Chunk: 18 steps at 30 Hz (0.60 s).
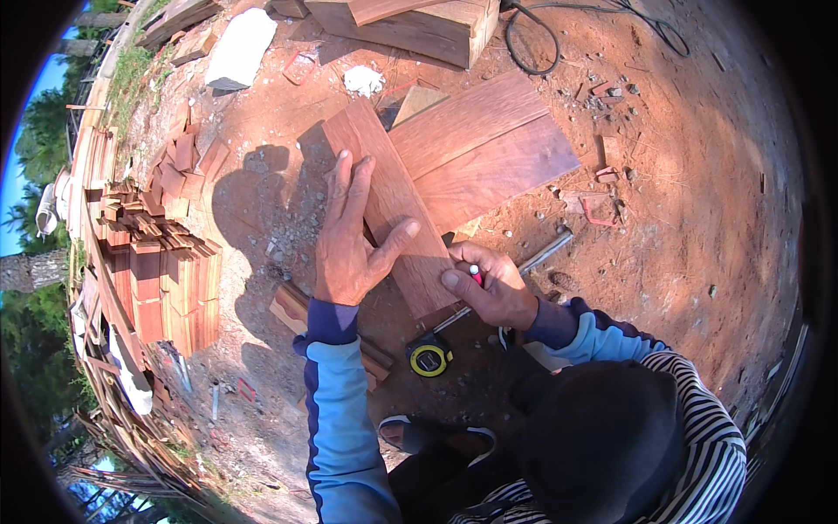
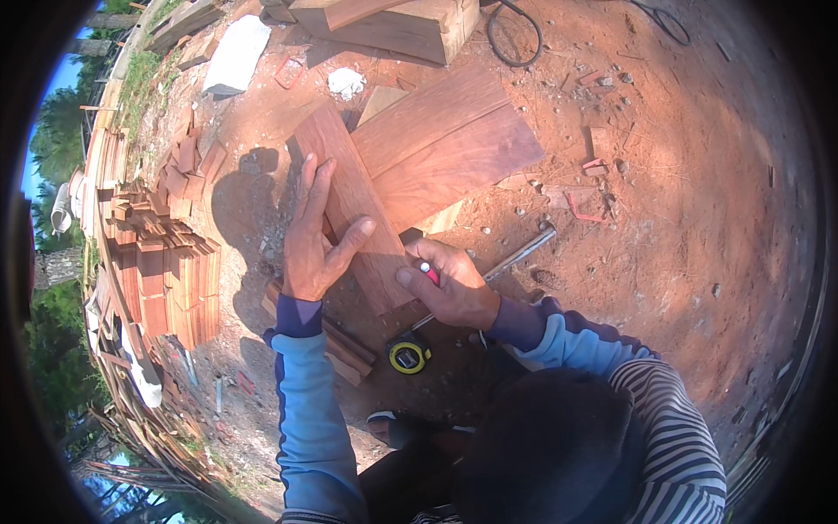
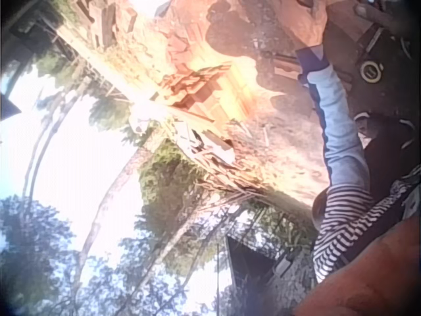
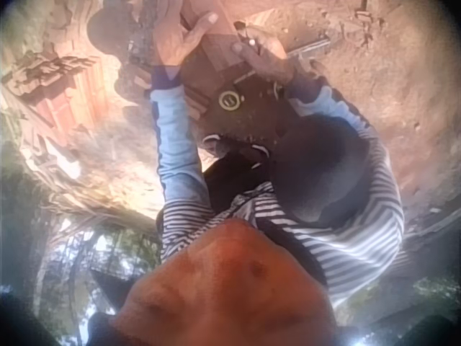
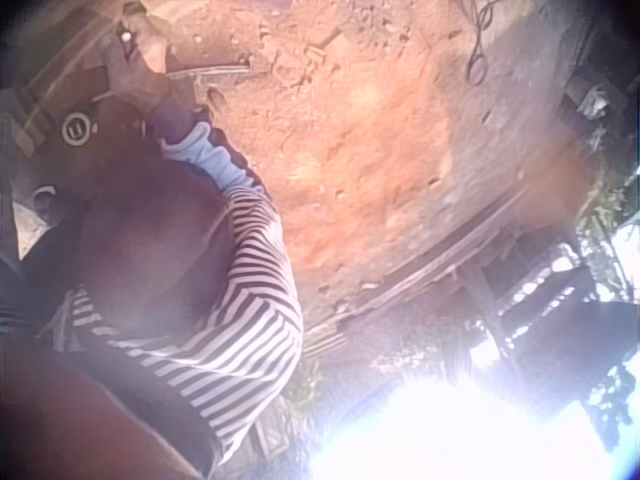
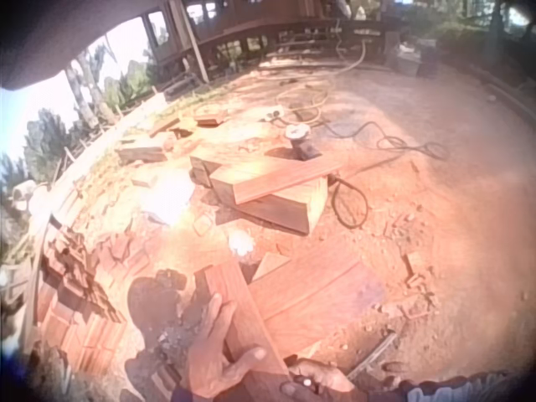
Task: The person marks wooden planks with a red marker and then uses an angle grinder to cut them. The person handles the wood pieces one at a time, aligning them before cutting.
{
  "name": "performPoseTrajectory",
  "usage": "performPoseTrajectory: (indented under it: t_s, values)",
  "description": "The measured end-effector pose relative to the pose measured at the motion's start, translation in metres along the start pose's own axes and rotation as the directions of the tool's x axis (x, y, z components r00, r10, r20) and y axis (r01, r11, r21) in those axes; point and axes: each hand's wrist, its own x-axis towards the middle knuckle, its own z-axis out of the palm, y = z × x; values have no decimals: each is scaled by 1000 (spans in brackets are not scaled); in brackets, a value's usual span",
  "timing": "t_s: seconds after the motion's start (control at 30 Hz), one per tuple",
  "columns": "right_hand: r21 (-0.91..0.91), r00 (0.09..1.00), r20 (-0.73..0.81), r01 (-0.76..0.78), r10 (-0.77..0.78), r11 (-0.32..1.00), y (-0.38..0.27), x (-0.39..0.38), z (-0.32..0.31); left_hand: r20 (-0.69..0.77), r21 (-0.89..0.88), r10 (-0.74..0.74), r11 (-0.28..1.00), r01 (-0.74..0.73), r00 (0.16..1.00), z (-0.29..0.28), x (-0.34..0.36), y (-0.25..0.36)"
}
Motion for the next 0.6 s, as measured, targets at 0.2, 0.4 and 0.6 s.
performPoseTrajectory:
  t_s: [0.2, 0.4, 0.6]
  values:
    - [-2, 1000, 2, 21, -21, 1000, 3, 1, -1, -4, -10, -8, 1000, 8, 1000, 0, 0, 1]
    - [87, 997, 51, -54, 49, 995, -5, -1, -2, -24, 27, 2, 1000, -1, 1000, 0, 0, 1]
    - [124, 1000, -2, 15, -15, 992, 11, -1, 4, -36, 5, -8, 1000, 8, 999, -2, -2, 1]
